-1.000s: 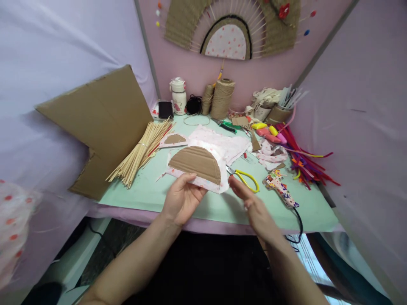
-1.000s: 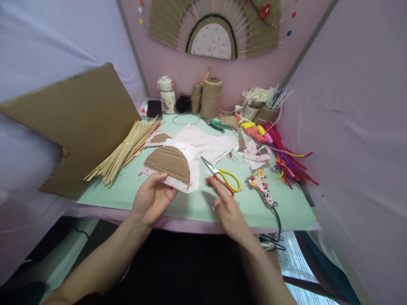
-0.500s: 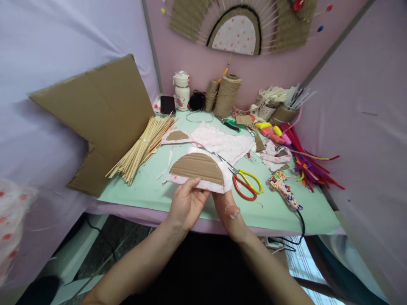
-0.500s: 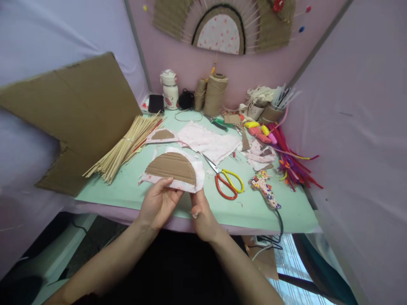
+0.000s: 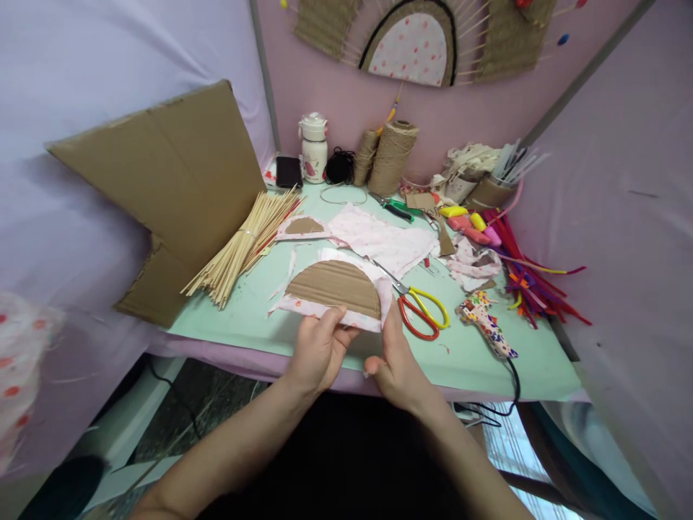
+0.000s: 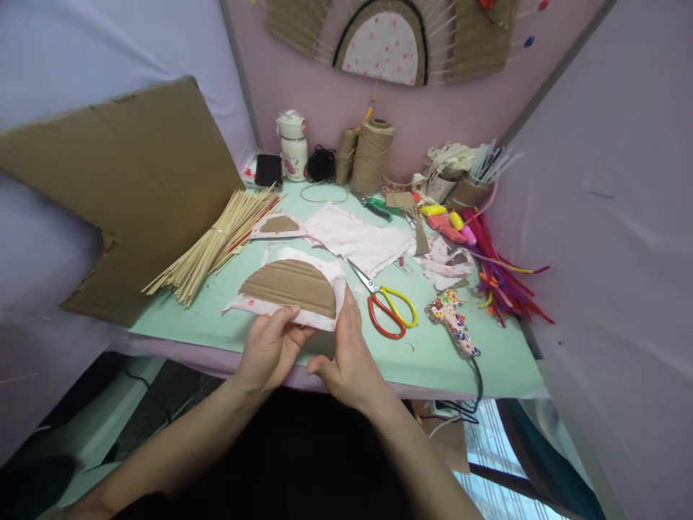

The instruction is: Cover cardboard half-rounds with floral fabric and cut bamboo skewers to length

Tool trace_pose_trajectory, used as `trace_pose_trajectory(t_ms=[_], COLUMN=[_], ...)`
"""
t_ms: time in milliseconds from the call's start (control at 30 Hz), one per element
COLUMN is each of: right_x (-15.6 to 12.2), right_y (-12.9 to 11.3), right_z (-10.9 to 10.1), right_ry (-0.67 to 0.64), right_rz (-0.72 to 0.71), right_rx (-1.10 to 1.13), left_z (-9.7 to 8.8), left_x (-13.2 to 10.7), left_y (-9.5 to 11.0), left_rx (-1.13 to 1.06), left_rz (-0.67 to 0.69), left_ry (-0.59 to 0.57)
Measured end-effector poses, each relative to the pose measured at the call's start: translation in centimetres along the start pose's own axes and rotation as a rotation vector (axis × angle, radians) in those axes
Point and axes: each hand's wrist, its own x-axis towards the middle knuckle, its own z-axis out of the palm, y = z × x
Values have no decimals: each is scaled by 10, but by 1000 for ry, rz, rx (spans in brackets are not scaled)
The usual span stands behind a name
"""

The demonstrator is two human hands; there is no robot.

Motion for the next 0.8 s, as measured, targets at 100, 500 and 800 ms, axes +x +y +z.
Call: trace_pose_trajectory(t_ms=[100,500,800], right_x=[1,-11,-2], right_y=[-1,5,5], right_z=[-1,-24,-8], right_ry=[-21,345,143], right_rz=[-43,342,466], right_rx=[-128,368,454], left_z=[-1,-6,-4], left_x=[-1,11,8], left_y=[-5,0,-9], left_rx=[27,-150,-83], left_rz=[-15,-103,-58], left_ry=[8,0,-34])
